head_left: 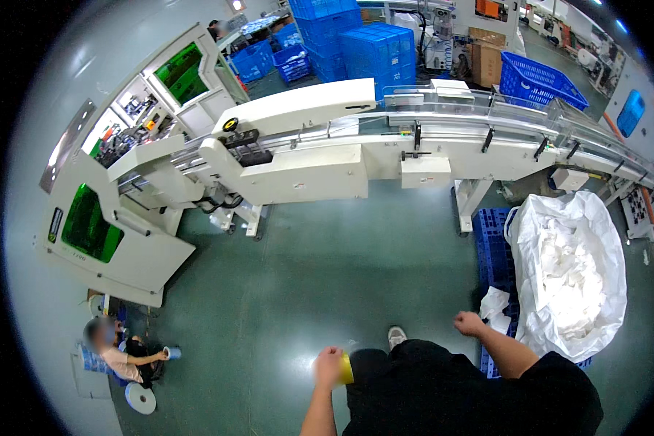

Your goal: The person walks through a factory floor holding a roll of yellow tape, then uses scissors to cut a strip of tape and a small plastic piece. The person walks to a table and places the tape and scissors down, then picks up a small plastic piece and manipulates it with their hands.

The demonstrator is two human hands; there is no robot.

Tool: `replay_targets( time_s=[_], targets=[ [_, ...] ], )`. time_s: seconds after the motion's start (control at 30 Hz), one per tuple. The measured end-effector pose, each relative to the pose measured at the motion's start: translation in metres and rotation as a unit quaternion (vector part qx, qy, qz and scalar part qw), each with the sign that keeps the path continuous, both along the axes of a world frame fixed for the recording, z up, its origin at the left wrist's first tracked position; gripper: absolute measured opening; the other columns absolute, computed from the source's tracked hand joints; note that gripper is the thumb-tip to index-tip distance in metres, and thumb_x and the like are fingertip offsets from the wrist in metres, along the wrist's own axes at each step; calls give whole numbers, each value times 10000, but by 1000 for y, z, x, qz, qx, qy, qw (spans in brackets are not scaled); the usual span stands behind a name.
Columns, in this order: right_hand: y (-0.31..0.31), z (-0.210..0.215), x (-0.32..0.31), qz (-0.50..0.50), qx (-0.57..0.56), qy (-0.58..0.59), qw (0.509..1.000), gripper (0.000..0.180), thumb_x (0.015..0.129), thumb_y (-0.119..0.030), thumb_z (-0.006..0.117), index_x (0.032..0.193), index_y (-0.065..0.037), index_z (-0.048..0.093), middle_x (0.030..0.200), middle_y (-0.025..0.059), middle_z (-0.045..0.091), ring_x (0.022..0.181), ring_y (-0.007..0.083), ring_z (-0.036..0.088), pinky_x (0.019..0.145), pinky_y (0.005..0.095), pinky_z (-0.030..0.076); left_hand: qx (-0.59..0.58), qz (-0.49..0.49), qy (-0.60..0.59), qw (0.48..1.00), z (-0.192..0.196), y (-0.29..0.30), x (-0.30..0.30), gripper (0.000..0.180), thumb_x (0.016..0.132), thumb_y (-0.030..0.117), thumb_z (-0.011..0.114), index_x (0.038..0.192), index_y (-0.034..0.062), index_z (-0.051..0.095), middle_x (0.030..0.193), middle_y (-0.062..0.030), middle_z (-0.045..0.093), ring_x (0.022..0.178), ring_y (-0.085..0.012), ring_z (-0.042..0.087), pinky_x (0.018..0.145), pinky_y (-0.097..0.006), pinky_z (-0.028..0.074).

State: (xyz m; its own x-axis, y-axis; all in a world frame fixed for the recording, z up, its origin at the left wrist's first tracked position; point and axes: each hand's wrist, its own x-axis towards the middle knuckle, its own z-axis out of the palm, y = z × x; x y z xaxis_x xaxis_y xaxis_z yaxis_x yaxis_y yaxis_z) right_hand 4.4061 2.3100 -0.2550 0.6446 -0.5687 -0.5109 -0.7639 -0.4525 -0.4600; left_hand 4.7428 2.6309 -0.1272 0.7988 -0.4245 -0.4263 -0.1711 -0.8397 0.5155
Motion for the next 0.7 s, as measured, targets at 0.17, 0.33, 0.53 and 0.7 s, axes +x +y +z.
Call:
replay_targets(
  time_s=[0.17,0.33,0.53,0.7],
  targets=[
    [-77,102,185,-91,24,-131,987,272,853,-282,595,981,-54,669,936,165,688,882,332,664,792,407,518,-106,13,21,994,42,-87,94,229,878,291,673,1011,105,681,877,-95,701,781,-240,667,726,-353,518],
    [-116,142,310,-135,51,-159,977,269,867,-262,620,1017,-43,661,933,149,696,870,275,677,787,366,523,-202,-40,33,978,65,-152,199,160,889,207,664,996,90,681,938,-102,679,812,-227,648,744,-317,508],
    [-143,187,418,-166,70,-225,958,268,885,-243,637,1055,-36,653,954,142,696,879,246,675,797,343,523,-365,-232,-182,883,162,-258,344,105,845,64,676,949,49,671,966,-118,674,895,-292,657,785,-349,528],
    [-189,263,476,-191,27,-304,933,175,899,-136,632,1035,-30,663,977,110,684,851,193,660,764,298,522,-347,-326,-279,834,230,-346,446,184,770,17,695,942,77,674,967,-110,683,859,-287,669,752,-367,544]
  ],
)
